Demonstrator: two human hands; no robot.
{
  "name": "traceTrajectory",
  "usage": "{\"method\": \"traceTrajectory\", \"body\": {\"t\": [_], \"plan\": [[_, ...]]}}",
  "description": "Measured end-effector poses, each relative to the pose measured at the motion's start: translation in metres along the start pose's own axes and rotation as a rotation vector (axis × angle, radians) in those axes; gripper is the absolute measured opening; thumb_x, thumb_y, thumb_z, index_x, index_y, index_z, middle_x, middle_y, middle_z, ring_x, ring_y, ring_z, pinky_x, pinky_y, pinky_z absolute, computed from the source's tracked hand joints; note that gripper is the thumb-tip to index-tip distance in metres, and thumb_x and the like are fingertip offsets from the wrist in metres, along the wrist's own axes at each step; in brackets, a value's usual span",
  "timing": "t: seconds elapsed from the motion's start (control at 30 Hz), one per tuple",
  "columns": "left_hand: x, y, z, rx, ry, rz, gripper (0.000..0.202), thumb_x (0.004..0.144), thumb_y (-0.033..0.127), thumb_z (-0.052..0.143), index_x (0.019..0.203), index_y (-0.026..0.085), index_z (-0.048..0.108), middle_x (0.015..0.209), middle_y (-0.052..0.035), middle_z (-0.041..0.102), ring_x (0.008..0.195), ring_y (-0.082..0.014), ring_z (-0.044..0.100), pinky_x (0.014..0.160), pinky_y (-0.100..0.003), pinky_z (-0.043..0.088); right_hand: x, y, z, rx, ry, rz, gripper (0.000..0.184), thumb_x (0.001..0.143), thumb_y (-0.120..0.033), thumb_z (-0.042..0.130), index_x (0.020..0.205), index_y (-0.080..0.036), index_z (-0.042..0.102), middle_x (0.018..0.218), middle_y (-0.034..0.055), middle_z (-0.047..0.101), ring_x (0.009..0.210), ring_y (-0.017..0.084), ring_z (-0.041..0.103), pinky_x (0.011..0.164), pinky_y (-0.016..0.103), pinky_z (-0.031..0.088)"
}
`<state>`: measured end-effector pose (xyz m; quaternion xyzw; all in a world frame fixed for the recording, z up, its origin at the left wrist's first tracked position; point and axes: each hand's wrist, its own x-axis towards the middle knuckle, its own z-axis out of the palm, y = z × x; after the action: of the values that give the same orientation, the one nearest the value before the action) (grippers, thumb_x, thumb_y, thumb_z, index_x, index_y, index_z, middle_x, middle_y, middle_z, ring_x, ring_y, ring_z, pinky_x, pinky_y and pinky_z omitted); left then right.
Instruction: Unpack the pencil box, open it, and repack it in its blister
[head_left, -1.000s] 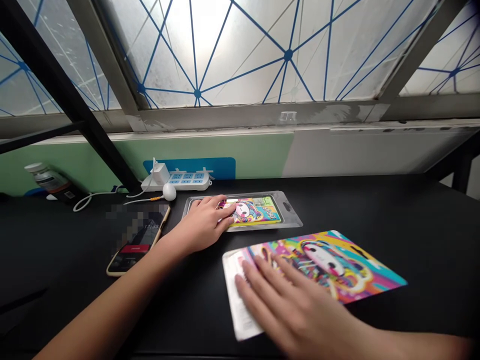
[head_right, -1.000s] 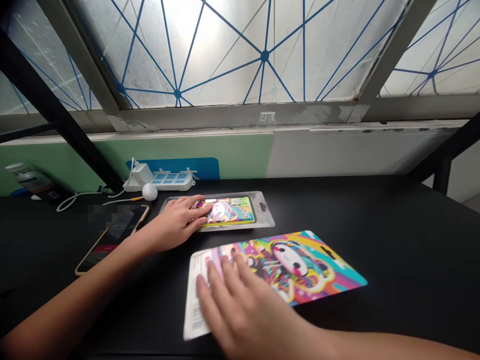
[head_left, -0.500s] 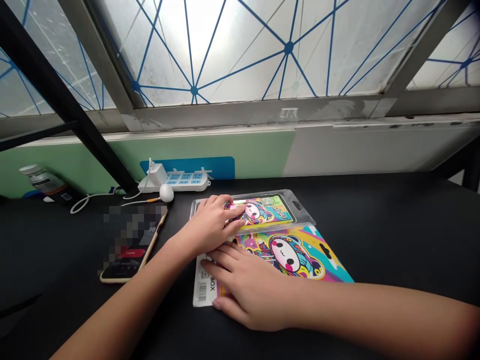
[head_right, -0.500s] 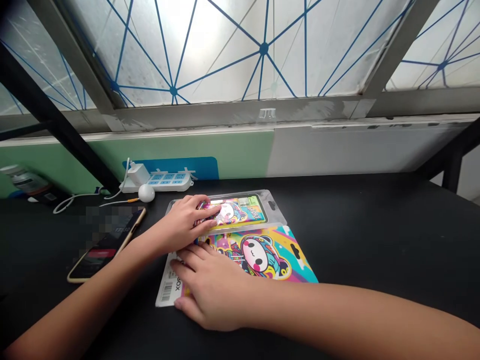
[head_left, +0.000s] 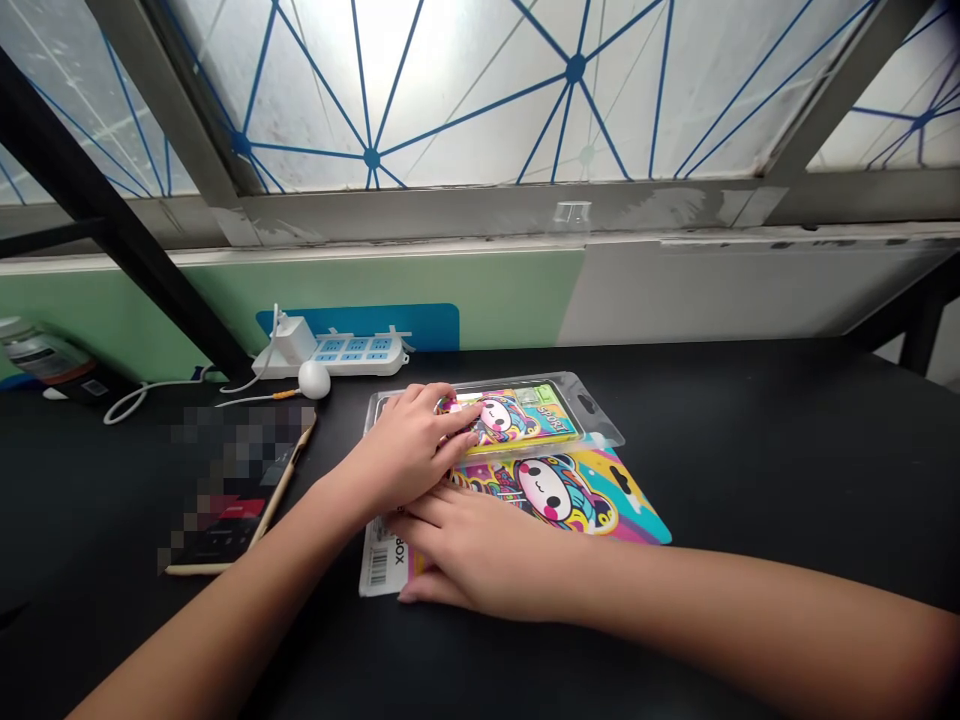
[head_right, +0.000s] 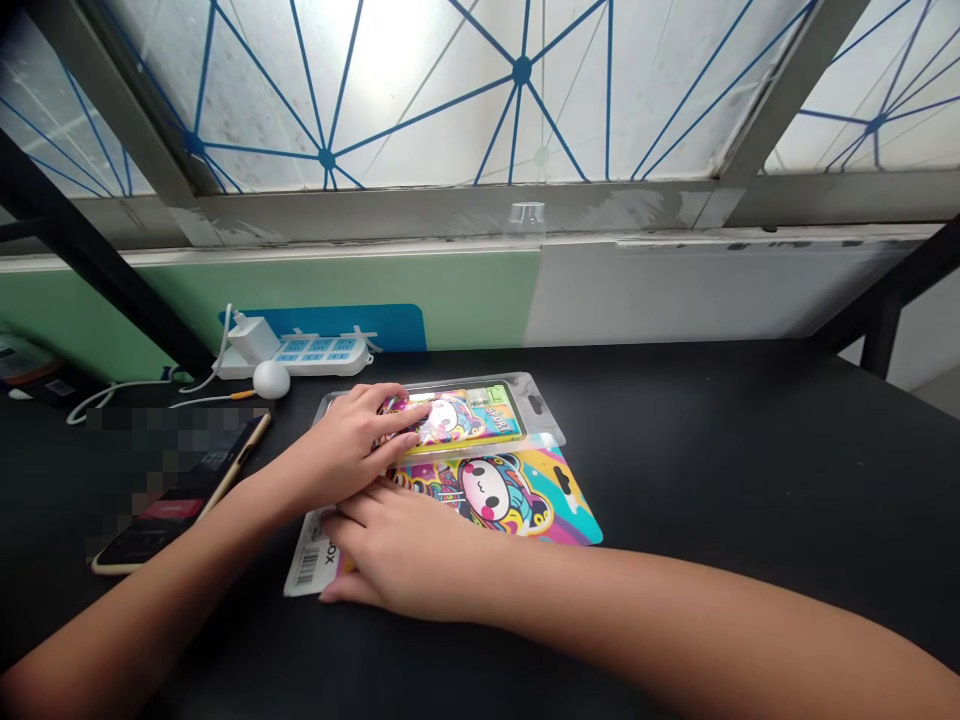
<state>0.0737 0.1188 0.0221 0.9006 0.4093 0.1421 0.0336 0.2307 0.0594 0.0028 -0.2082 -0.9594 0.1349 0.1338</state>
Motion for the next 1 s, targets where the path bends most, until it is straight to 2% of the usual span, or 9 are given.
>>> {"method": "traceTrajectory", "body": {"t": [0.17,0.27,0.37,0.47,0.6,0.67,0.73,0.8,1.0], "plan": [[-0.001,-0.002,0.004,0.017,0.028,-0.001,0.039,0.105,0.039,0.047,0.141,0.033,0.062,0.138,-0.0100,0.057,0.122,-0.0317,0.052,0.105,-0.053,0.045,-0.005,-0.005,0.004,-0.220,0.106,-0.150,0.033,0.106,-0.036,0.047,0.107,-0.012,0.069,0.105,0.0098,0.069,0.101,0.023,0.060,0.094,0.037,0.047],[-0.002,-0.002,0.005,0.028,0.036,-0.007,0.040,0.105,0.039,0.046,0.143,0.033,0.060,0.140,-0.0100,0.057,0.124,-0.0322,0.051,0.106,-0.054,0.044,-0.005,-0.005,0.006,-0.315,0.213,-0.213,0.031,0.105,-0.031,0.046,0.091,-0.016,0.070,0.093,0.0067,0.067,0.083,0.020,0.057,0.079,0.035,0.047],[-0.004,-0.001,0.004,0.032,0.023,-0.010,0.041,0.104,0.039,0.048,0.143,0.032,0.058,0.141,-0.0102,0.056,0.126,-0.0331,0.050,0.106,-0.053,0.044,-0.002,0.004,-0.005,-0.352,0.292,-0.199,0.034,0.104,-0.026,0.047,0.079,-0.018,0.068,0.083,0.0052,0.067,0.076,0.019,0.056,0.077,0.036,0.045],[-0.005,0.001,0.002,0.025,-0.003,-0.008,0.041,0.102,0.035,0.051,0.142,0.030,0.059,0.142,-0.0101,0.056,0.128,-0.0323,0.049,0.107,-0.051,0.043,-0.004,0.026,-0.036,-0.347,0.275,-0.033,0.034,0.104,-0.024,0.045,0.079,-0.018,0.068,0.082,0.0065,0.069,0.080,0.021,0.061,0.077,0.036,0.046],[-0.003,0.003,0.002,0.021,-0.003,-0.037,0.042,0.106,0.040,0.042,0.143,0.024,0.056,0.141,-0.0113,0.057,0.130,-0.0313,0.049,0.110,-0.052,0.041,-0.023,0.069,-0.087,-0.234,0.028,0.402,0.019,0.095,-0.033,0.060,0.103,-0.019,0.070,0.099,0.0080,0.072,0.085,0.023,0.066,0.068,0.033,0.048],[-0.002,0.003,0.002,0.019,-0.004,-0.049,0.045,0.106,0.042,0.042,0.145,0.023,0.053,0.143,-0.0117,0.056,0.132,-0.0315,0.048,0.111,-0.052,0.040,-0.036,0.090,-0.103,-0.166,-0.073,0.486,0.039,0.088,-0.046,0.068,0.117,-0.020,0.067,0.112,0.0097,0.069,0.093,0.026,0.067,0.073,0.035,0.053],[-0.002,0.003,0.003,0.018,-0.006,-0.056,0.045,0.106,0.042,0.042,0.145,0.022,0.052,0.144,-0.0120,0.056,0.133,-0.0316,0.047,0.112,-0.053,0.039,-0.046,0.106,-0.109,-0.112,-0.129,0.529,0.057,0.080,-0.056,0.073,0.125,-0.021,0.066,0.120,0.0118,0.065,0.105,0.030,0.065,0.081,0.039,0.055],[-0.002,0.003,0.003,0.015,-0.007,-0.061,0.046,0.106,0.043,0.043,0.145,0.021,0.052,0.145,-0.0124,0.056,0.134,-0.0318,0.047,0.113,-0.052,0.038,-0.052,0.115,-0.109,-0.089,-0.152,0.560,0.065,0.076,-0.062,0.075,0.125,-0.022,0.066,0.122,0.0133,0.062,0.112,0.032,0.062,0.088,0.042,0.055],[-0.002,0.004,0.001,0.005,0.001,-0.067,0.047,0.105,0.043,0.046,0.145,0.019,0.053,0.146,-0.0127,0.056,0.134,-0.0315,0.048,0.113,-0.051,0.038,-0.047,0.114,-0.104,-0.149,-0.143,0.587,0.061,0.074,-0.064,0.076,0.119,-0.024,0.070,0.121,0.0141,0.060,0.117,0.038,0.055,0.093,0.051,0.052]]}}
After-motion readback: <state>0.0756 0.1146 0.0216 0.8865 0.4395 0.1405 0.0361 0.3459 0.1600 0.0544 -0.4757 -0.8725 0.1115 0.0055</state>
